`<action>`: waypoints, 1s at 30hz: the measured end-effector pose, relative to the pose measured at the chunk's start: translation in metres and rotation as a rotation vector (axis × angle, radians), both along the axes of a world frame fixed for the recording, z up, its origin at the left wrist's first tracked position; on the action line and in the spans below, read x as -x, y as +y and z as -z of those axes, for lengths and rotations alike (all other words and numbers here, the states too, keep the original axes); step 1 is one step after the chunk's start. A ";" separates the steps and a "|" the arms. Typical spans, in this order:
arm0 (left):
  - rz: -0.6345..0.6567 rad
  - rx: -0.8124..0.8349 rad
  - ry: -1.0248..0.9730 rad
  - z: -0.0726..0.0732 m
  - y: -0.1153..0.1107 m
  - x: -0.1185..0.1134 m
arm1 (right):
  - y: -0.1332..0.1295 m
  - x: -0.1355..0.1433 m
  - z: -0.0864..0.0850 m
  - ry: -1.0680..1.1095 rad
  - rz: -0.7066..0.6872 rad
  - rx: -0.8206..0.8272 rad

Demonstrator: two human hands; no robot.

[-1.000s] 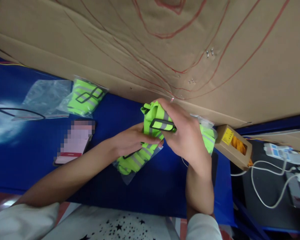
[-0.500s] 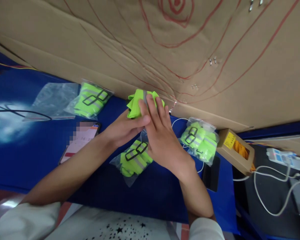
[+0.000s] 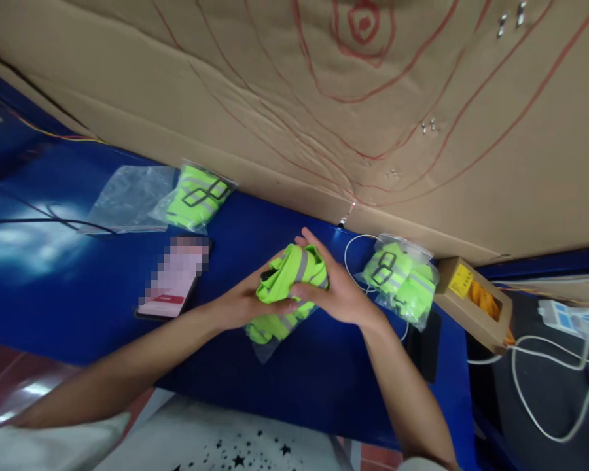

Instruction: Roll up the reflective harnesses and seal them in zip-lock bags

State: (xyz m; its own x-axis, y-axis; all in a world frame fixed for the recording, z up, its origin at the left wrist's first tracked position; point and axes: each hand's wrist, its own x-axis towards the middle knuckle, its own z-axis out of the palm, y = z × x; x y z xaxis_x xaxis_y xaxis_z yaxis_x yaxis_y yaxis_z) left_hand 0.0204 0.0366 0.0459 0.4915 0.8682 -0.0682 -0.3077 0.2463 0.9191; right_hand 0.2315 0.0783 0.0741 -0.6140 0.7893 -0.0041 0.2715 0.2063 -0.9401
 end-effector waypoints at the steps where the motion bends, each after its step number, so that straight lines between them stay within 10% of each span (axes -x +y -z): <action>1: -0.029 0.035 -0.024 0.003 -0.009 0.002 | -0.009 0.005 0.008 0.018 0.002 0.067; 11: -0.312 0.192 -0.312 0.014 -0.060 0.015 | -0.073 0.033 0.014 0.063 -0.022 0.212; 19: -0.086 -0.152 0.034 -0.001 -0.064 0.039 | -0.085 0.048 0.035 0.457 0.240 0.602; 23: -0.200 -0.389 0.349 -0.005 -0.038 0.100 | -0.086 0.023 0.048 0.557 0.458 0.688; 27: -0.876 -0.538 1.158 -0.002 -0.006 0.192 | -0.086 -0.022 0.065 0.539 0.600 0.593; 30: -0.731 -0.555 1.571 0.010 0.004 0.245 | -0.084 -0.050 0.080 0.486 0.615 0.504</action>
